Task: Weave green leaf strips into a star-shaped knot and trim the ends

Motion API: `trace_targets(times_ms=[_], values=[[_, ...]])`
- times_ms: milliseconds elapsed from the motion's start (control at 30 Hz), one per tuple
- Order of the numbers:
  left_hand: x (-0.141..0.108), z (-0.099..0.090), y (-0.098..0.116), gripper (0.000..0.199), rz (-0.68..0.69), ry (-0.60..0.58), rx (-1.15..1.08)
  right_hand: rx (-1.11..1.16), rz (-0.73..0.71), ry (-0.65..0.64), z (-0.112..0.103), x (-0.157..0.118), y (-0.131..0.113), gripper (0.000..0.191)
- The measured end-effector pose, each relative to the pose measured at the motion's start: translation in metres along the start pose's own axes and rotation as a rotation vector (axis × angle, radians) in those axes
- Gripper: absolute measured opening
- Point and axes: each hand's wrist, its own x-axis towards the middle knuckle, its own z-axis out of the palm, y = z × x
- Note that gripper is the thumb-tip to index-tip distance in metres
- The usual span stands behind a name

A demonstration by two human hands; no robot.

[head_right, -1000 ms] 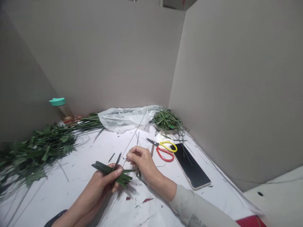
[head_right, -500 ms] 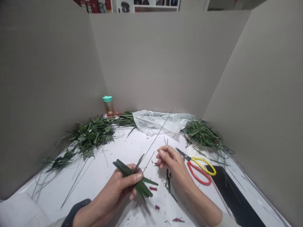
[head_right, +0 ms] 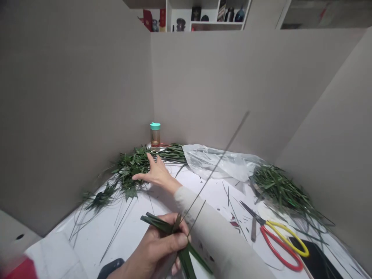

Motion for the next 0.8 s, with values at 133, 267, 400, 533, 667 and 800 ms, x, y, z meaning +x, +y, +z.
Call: trace_targets(times_ms=[133, 267, 400, 533, 667, 800], values=[[0.000, -0.007, 0.013, 0.045, 0.021, 0.067, -0.034, -0.096, 0.055, -0.067, 0.033, 0.031, -0.021, 0.047], [-0.006, -0.008, 0.027, 0.042, -0.029, 0.136, -0.041, -0.150, 0.110, -0.122, 0.050, 0.053, -0.034, 0.046], [-0.006, -0.008, 0.029, 0.039, -0.065, 0.179, -0.030, -0.169, 0.158, -0.125, 0.054, 0.072, -0.029, 0.043], [-0.002, -0.012, 0.023, 0.047, -0.108, 0.212, -0.037, -0.151, 0.174, -0.062, 0.053, 0.083, -0.016, 0.040], [0.008, -0.015, 0.012, 0.060, -0.118, 0.222, -0.028, -0.090, 0.141, 0.021, 0.056, 0.085, -0.007, 0.038], [0.015, -0.013, 0.007, 0.065, -0.112, 0.223, -0.036, -0.010, 0.103, 0.114, 0.062, 0.083, 0.001, 0.036]])
